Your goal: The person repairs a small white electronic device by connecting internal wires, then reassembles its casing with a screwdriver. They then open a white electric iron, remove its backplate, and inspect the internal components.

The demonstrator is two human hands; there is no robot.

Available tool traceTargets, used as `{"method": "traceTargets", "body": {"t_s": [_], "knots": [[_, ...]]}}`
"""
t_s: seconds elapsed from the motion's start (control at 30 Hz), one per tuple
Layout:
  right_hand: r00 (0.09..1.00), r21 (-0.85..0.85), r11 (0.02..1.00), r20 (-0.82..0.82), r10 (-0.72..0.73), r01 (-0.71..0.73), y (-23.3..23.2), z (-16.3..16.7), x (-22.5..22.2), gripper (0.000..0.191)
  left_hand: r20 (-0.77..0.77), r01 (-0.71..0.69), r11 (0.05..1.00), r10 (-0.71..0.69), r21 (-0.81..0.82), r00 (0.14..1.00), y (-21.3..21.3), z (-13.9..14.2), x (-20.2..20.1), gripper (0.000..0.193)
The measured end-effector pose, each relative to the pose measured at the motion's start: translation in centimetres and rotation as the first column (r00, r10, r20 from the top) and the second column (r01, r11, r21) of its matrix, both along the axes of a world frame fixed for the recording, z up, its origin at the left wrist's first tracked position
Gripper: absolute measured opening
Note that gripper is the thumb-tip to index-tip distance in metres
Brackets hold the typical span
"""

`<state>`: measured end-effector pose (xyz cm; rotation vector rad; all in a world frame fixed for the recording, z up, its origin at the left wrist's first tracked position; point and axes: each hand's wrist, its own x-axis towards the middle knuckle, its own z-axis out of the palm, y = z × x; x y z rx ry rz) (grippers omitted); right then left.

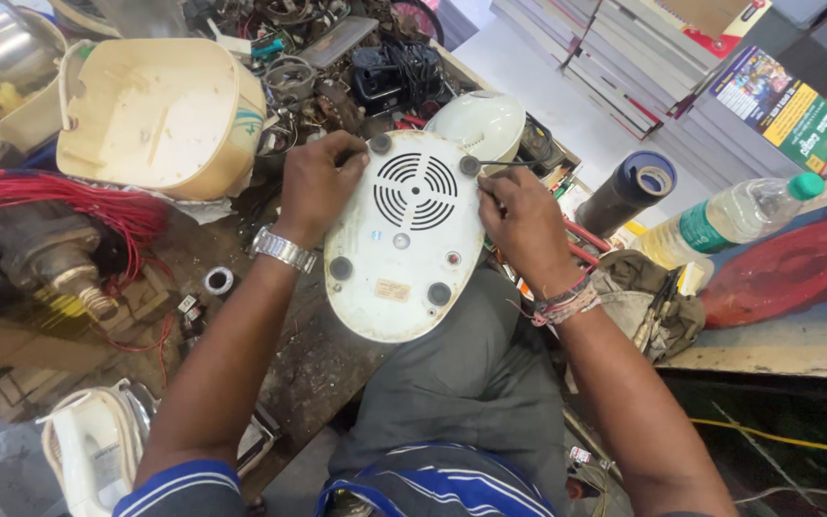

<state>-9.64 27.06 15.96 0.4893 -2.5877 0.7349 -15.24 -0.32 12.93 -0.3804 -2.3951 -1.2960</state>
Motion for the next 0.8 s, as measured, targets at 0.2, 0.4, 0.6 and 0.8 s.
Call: {"method": "traceTargets", "body": {"t_s": [0.2,0.4,0.6,0.8], "knots": [[0.985,-0.251,0.967,0.157,0.071,-0.03,1.4,-0.3,-0.4,0.021,0.246,0.008,0.99,-0.043,0.143,0.968,-0.2,0.9,-0.7,0.014],[0.885,-0.343,0.873,0.428,-0.184,0.347,7.1,-4.8,-2.3,0.034,0.217,-0.018,0.985,-0.02,0.172,0.976,0.4,-0.1,-0.5,0.012],[0.915,0.121,0.963,0.304,-0.265,0.239,5.6,-10.5,-0.3,0.042,0.198,-0.083,0.978,0.045,0.189,0.979,0.7,-1.1,-0.5,0.015],[0.876,0.125,0.938,0.334,-0.346,0.323,3.4,-11.1,0.2,0.047,0.183,-0.08,0.986,0.053,0.145,0.982,0.3,-1.3,-0.3,0.012]]}}
